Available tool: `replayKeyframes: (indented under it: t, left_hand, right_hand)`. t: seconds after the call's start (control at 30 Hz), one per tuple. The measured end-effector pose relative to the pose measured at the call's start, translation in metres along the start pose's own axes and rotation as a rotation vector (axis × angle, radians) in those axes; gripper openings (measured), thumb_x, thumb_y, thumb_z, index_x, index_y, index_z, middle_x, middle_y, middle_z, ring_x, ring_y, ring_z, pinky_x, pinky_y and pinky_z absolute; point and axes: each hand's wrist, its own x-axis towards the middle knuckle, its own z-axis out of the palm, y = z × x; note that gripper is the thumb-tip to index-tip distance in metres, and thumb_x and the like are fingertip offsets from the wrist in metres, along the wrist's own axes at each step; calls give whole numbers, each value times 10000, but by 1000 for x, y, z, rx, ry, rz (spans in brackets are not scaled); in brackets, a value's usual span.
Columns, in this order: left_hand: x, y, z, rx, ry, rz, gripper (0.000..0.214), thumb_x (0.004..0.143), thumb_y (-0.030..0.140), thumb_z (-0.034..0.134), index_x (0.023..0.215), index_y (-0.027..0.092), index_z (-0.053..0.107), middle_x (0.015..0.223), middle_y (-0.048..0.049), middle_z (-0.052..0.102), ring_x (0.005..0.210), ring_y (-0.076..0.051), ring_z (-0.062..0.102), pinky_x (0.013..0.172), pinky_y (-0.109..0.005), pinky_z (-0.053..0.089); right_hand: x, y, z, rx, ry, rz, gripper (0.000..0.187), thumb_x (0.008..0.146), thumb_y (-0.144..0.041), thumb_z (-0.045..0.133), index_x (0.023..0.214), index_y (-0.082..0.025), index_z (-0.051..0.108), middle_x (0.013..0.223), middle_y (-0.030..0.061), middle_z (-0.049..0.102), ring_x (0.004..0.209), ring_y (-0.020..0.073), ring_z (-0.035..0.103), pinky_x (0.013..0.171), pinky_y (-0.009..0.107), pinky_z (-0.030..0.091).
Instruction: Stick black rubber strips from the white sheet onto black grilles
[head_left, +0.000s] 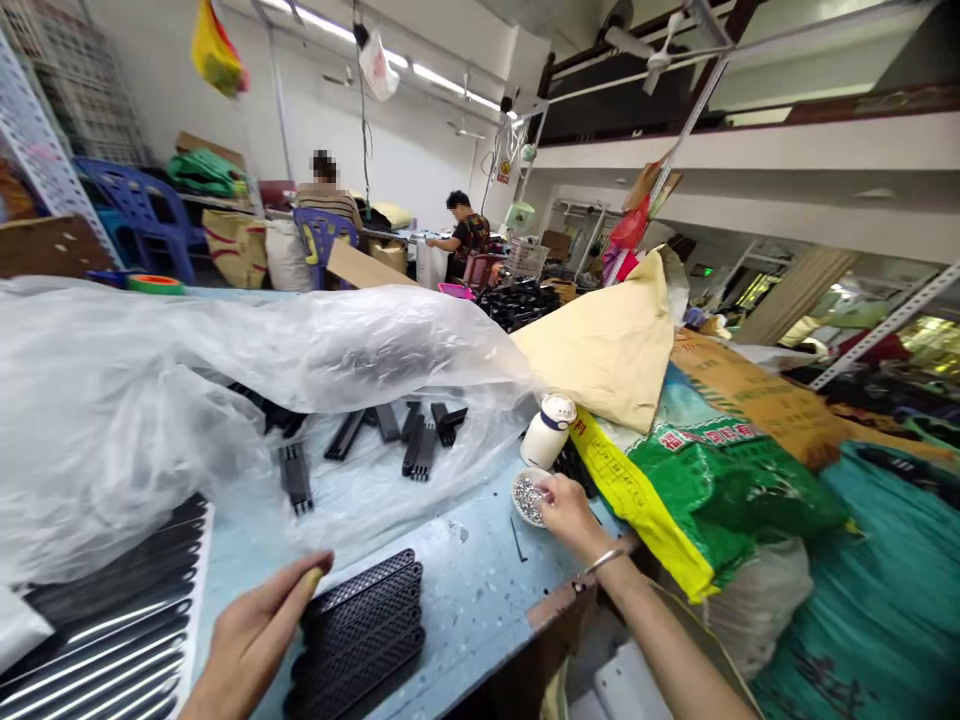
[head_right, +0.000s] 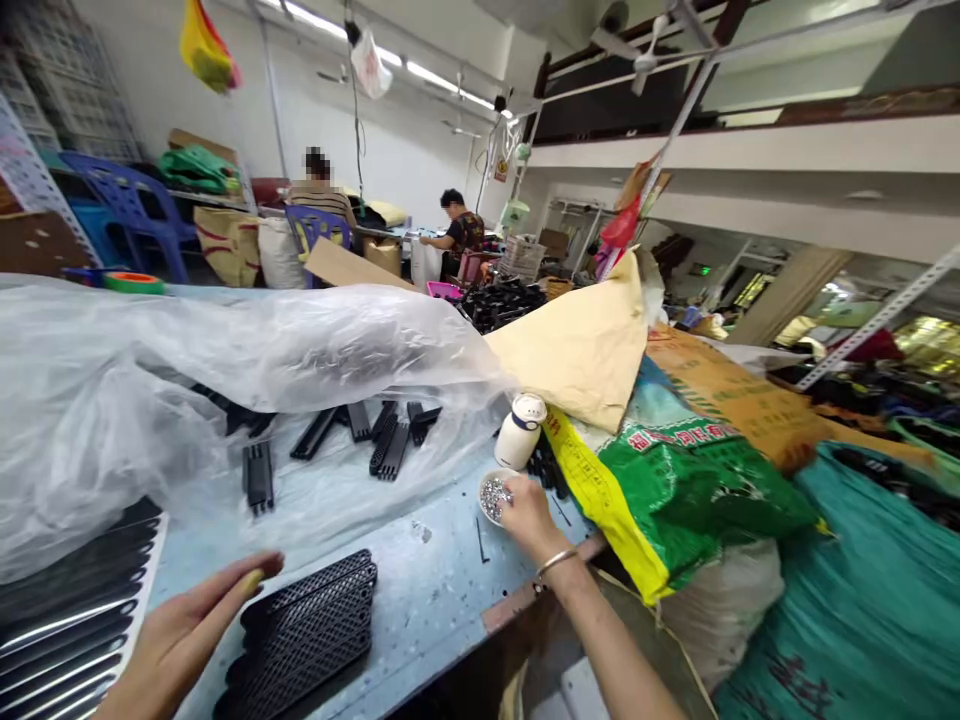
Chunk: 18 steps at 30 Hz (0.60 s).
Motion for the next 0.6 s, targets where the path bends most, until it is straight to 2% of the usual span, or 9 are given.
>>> replayKeyframes:
  t: [0.07, 0.1, 0.23, 0.33, 0.4, 0.5, 0.6]
  left_hand:
    - [31, 4, 3, 134, -136, 126, 431, 893, 453, 419, 1079, 228, 736, 1066, -24, 766, 1029, -270, 700, 935, -351, 545]
    - [46, 6, 5, 177, -150, 140, 394, 876, 412, 443, 1028, 224, 753, 1043, -34, 772, 1003, -273, 710, 918, -356, 553]
    - [96, -1, 9, 327, -113, 132, 251, 856, 249, 558, 1027, 204, 738, 1175, -91, 715, 1152, -289, 625, 1037, -418, 455]
    - [120, -8, 6, 418, -65, 76, 263, 924, 259, 579, 1163, 167, 637, 1265, -119, 624, 1153, -277, 593, 994, -484, 466]
    - [131, -9, 2, 452, -46, 29, 309, 936, 307, 590, 1213, 169, 578, 1247, -100, 597, 1061, -245, 617, 892, -464, 524]
    - [136, -2, -5, 465, -14, -22, 319, 935, 313, 592, 1219, 168, 567, 1221, -94, 599, 1013, -233, 628, 844, -437, 545]
    - [125, 10, -15, 445, 46, -20, 318, 934, 317, 595, 1213, 167, 569, 1215, -92, 602, 1010, -231, 629, 842, -440, 545]
  right_hand:
    - [7, 18, -6, -82, -81, 5, 111, 694, -187, 680, 794, -152, 711, 828, 110, 712, 828, 259, 658, 780, 331, 486]
    - [10, 22, -4, -111, -119, -7, 143, 679, -224, 706, 805, -155, 714, 838, 111, 716, 836, 264, 662, 781, 327, 485]
    - [17, 24, 15, -189, -206, -76, 255, 712, -288, 687, 927, -154, 719, 964, 137, 720, 916, 278, 669, 827, 329, 482]
    - [19, 26, 27, -226, -227, -112, 294, 723, -247, 660, 995, -149, 709, 1049, 148, 712, 986, 278, 663, 868, 324, 479]
    - [19, 30, 33, -249, -231, -120, 234, 723, -211, 646, 936, -148, 719, 1028, 152, 720, 968, 283, 674, 857, 329, 489]
    - [19, 37, 42, -268, -212, -148, 119, 729, -145, 609, 770, -157, 719, 907, 143, 735, 869, 277, 698, 776, 319, 508]
    - [22, 45, 50, -262, -161, -184, 182, 703, -63, 566, 659, -181, 698, 791, 110, 734, 779, 252, 707, 697, 287, 508]
